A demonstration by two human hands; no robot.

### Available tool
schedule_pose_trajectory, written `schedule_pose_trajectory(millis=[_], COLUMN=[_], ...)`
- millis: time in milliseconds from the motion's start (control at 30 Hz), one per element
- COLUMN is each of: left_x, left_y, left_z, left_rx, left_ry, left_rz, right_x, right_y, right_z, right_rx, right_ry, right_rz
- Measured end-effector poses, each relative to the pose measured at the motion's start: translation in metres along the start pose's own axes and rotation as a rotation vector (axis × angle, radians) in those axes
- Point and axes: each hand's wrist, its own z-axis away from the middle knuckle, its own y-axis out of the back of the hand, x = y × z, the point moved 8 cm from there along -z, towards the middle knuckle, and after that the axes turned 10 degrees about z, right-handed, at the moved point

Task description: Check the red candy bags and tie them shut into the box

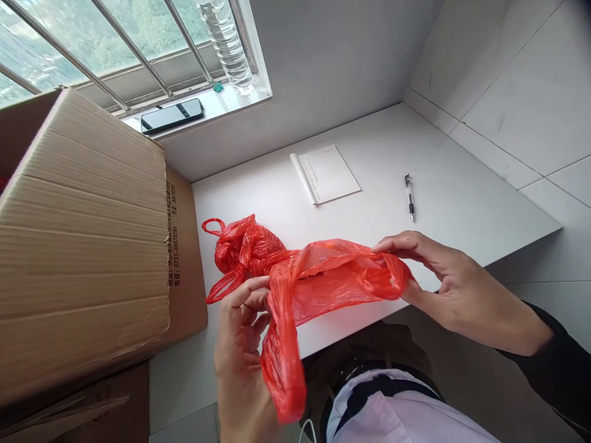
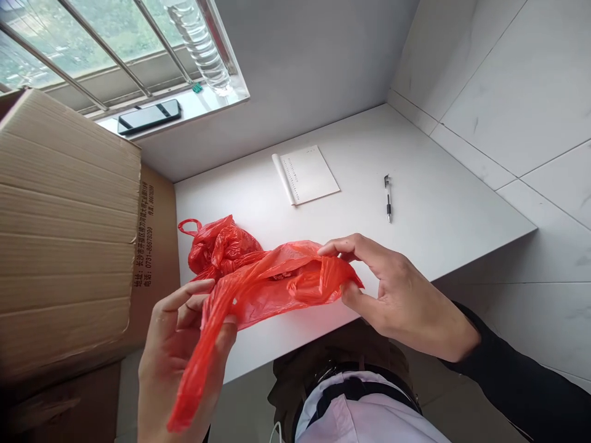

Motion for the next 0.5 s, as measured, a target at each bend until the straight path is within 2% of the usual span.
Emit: schedule_pose_trajectory(millis=[167,367,500], left_x=[0.003,0.02,0.029], left_y=[-0.007,-0.006,-0.001], left_z=[-0.004,-0.001,0.006], left_rx=[-0.005,0.114,0.18], left_ry=[0.036,-0.021,-0.072], left_rz=[0.021,-0.126,-0.009], right_x=[0.001,-0.001,-0.006], right_y=[0.01,0.016,0.018], right_z=[-0.001,-0.001,-0.001], right_rx=[0.069,0.13,0.164], right_ry=[-0.03,-0.011,0.06], right_rz=[0.067,0.063,0.061])
